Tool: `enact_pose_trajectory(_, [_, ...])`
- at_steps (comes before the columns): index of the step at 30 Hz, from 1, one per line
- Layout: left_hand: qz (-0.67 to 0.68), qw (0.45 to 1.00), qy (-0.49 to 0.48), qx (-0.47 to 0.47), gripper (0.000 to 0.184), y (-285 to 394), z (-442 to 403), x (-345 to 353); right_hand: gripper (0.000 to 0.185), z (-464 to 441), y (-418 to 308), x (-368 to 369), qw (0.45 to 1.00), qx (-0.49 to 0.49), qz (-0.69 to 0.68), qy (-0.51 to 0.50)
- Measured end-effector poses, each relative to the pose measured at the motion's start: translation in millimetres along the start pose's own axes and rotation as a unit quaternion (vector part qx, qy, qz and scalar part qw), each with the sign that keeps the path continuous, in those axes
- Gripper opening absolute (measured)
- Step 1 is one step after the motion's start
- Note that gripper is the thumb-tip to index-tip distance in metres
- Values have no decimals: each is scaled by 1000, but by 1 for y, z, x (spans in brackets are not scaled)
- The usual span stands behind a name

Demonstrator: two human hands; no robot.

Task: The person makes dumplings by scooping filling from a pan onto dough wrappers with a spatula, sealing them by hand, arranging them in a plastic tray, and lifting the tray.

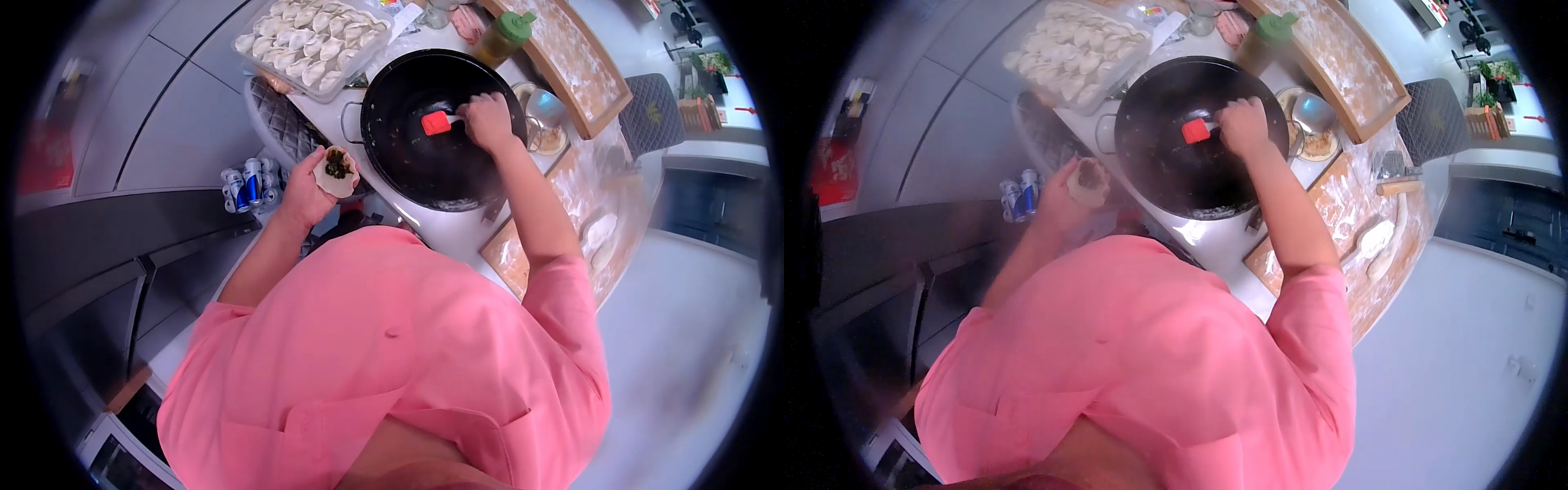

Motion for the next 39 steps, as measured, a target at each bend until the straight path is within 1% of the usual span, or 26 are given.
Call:
enact_pose_trajectory(2, [2, 1000, -13, -1, 35, -2, 0, -1, 9, -17, -3, 5, 998, -30, 37, -33])
enact_pose_trajectory(6, [12, 1000, -18, 9, 35, -4, -1, -8, 8, -35, -17, 5, 993, -77, 49, -74])
enact_pose_trajectory(8, [15, 1000, -10, 10, 35, -5, -2, -14, 9, -35, -35, 9, 980, -156, 60, -106])
enact_pose_trajectory(9, [17, 1000, -17, 8, 35, -6, -2, -15, 9, -34, -39, 12, 976, -164, 52, -137])
enact_pose_trajectory(13, [40, 999, -17, -3, 35, -8, 0, -18, 12, -29, -45, 25, 972, -182, 13, -151])
enact_pose_trajectory(15, [31, 999, -22, 1, 35, -9, -2, -21, 14, -25, -43, 35, 965, -172, -113, -162])
enact_pose_trajectory(16, [21, 999, -29, 5, 35, -10, -3, -21, 14, -23, -41, 34, 965, -171, -114, -162])
enact_pose_trajectory(18, [11, 1000, -17, 7, 35, -12, -5, -23, 15, -19, -39, 34, 946, -161, -211, -187])
enact_pose_trajectory(19, [1, 1000, -6, 10, 35, -13, -7, -24, 15, -18, -37, 38, 946, -161, -212, -187])
enact_pose_trajectory(21, [7, 1000, -9, 0, 35, -17, -11, -26, 16, -16, -32, 52, 909, -107, -332, -230])
enact_pose_trajectory(22, [14, 1000, -13, -9, 35, -19, -13, -26, 16, -15, -34, 49, 909, -107, -333, -228])
enact_pose_trajectory(24, [-1, 1000, -4, -4, 35, -21, -15, -26, 20, -10, -35, 50, 861, -39, -430, -271])
enact_pose_trajectory(25, [-16, 1000, 4, 0, 35, -22, -16, -24, 20, -10, -36, 54, 861, -41, -430, -270])
enact_pose_trajectory(26, [-15, 1000, 5, 2, 35, -24, -16, -22, 20, -9, -39, 60, 835, -34, -479, -270])
enact_pose_trajectory(27, [-129, 990, 20, 43, 35, -19, -15, -18, 21, -10, -41, 65, 806, -27, -526, -269])
enact_pose_trajectory(28, [-185, 980, 28, 66, 35, -17, -14, -13, 21, -11, -43, 60, 806, -31, -526, -268])
enact_pose_trajectory(29, [-241, 966, 38, 88, 35, -15, -13, -8, 21, -12, -47, 54, 789, -38, -553, -266])
enact_pose_trajectory(30, [-267, 957, 47, 100, 35, -14, -12, -5, 20, -13, -51, 48, 770, -45, -578, -265])
enact_pose_trajectory(31, [-278, 953, 54, 108, 35, -13, -11, -1, 20, -15, -56, 41, 770, -51, -578, -266])
enact_pose_trajectory(33, [-277, 953, 62, 103, 36, -14, -7, 7, 16, -21, -62, 12, 796, -98, -571, -178])
enact_pose_trajectory(34, [-287, 950, 61, 105, 37, -12, -8, 6, 16, -22, -68, -2, 795, -105, -569, -180])
enact_pose_trajectory(35, [-297, 947, 61, 107, 38, -11, -8, 5, 14, -25, -72, -34, 859, -168, -477, -83])
enact_pose_trajectory(36, [-307, 944, 60, 109, 40, -10, -9, 3, 13, -23, -80, -66, 899, -228, -375, 18])
enact_pose_trajectory(37, [-291, 951, 43, 96, 41, -11, -11, 2, 15, -20, -85, -85, 911, -230, -334, 73])
enact_pose_trajectory(38, [-275, 957, 26, 84, 42, -12, -10, 3, 15, -16, -93, -96, 908, -242, -334, 74])
enact_pose_trajectory(39, [-314, 944, 24, 102, 43, -7, -8, 3, 18, -10, -98, -110, 920, -239, -285, 123])
Point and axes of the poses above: each hand's wrist, its own z-axis away from the middle knuckle, its own x-axis out of the palm, y = z × x, the point moved 8 cm from there along -z, towards the middle knuckle, and after that the axes turned 2 degrees about -x, right-handed, at the moved point
